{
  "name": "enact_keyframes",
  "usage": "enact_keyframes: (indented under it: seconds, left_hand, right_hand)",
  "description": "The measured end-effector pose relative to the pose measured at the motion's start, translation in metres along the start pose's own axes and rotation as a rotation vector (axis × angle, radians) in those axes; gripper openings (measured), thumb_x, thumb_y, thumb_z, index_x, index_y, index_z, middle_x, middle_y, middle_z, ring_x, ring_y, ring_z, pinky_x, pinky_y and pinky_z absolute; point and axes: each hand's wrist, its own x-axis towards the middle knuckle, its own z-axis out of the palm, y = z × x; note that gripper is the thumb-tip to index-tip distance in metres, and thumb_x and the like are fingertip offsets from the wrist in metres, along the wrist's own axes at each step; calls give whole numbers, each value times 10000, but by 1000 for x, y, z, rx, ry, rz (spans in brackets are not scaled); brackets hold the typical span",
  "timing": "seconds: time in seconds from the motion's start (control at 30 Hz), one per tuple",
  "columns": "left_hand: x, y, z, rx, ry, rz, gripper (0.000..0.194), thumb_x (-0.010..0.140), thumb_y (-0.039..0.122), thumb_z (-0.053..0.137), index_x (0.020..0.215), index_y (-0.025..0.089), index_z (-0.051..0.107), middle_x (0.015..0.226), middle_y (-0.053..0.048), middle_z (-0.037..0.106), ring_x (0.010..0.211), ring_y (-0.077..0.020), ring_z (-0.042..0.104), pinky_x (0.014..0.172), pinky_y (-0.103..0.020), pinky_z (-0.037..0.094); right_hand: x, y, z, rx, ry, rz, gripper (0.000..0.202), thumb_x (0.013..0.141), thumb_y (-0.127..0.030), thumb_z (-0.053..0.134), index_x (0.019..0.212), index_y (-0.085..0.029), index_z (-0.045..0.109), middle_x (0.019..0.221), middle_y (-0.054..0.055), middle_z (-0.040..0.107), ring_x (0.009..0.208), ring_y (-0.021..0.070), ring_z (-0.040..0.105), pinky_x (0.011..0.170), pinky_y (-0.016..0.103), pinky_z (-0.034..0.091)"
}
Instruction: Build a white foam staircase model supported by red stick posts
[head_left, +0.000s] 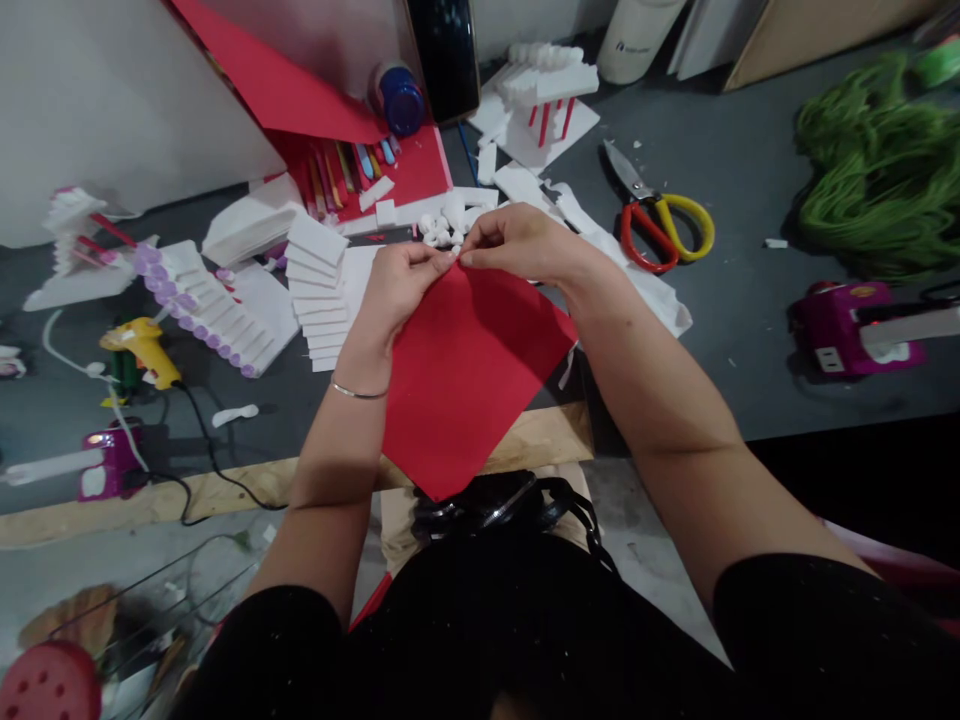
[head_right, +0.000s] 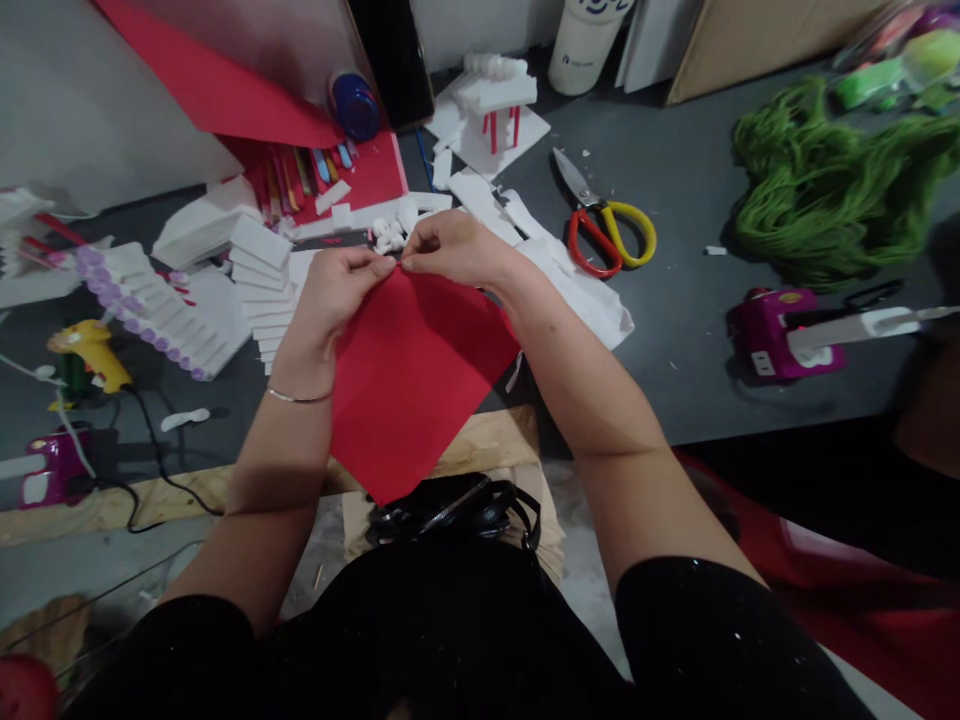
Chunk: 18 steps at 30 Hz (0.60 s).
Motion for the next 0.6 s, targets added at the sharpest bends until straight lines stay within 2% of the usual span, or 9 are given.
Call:
enact_keyframes:
  seconds: [0.1, 0.2, 0.43, 0.6]
  left_hand:
    - [-2, 5, -2, 30, 28, -21, 284, 901, 440, 785, 805, 174, 751, 720, -4, 689, 773, -170, 639, 684, -263, 486]
    - [-4, 10, -3, 27, 38, -38, 229, 909, 380, 762, 811, 174, 745, 724, -3, 688, 763, -172, 650, 679, -267, 491]
    - [-4, 8, -1, -53, -4, -31, 143, 883, 310, 762, 832, 182, 723, 782, -15, 734, 782, -176, 692, 713, -273, 549]
    - [-4, 3, 1, -64, -34, 5, 54, 849, 236, 757, 871, 197, 728, 794, -8, 730, 823, -181, 714, 767, -288, 578]
  right_hand:
    - [-3, -3, -3, -48, 29, 23, 293, 935, -398, 774, 744, -198, 677, 633, -16, 546, 670, 134, 481, 595, 299, 386]
    - [-4, -5, -5, -62, 23, 22, 369, 936, -481, 774, 721, -203, 659, 608, -22, 510, 646, 127, 449, 566, 294, 367]
    - [-2, -3, -2, 19, -8, 18, 216, 833, -392, 851, 830, -204, 746, 691, -7, 644, 675, 135, 508, 567, 289, 391]
    - [-1, 0, -5, 38, -55, 8, 201, 778, -336, 886, 841, -212, 741, 733, -7, 688, 725, 145, 566, 600, 281, 434]
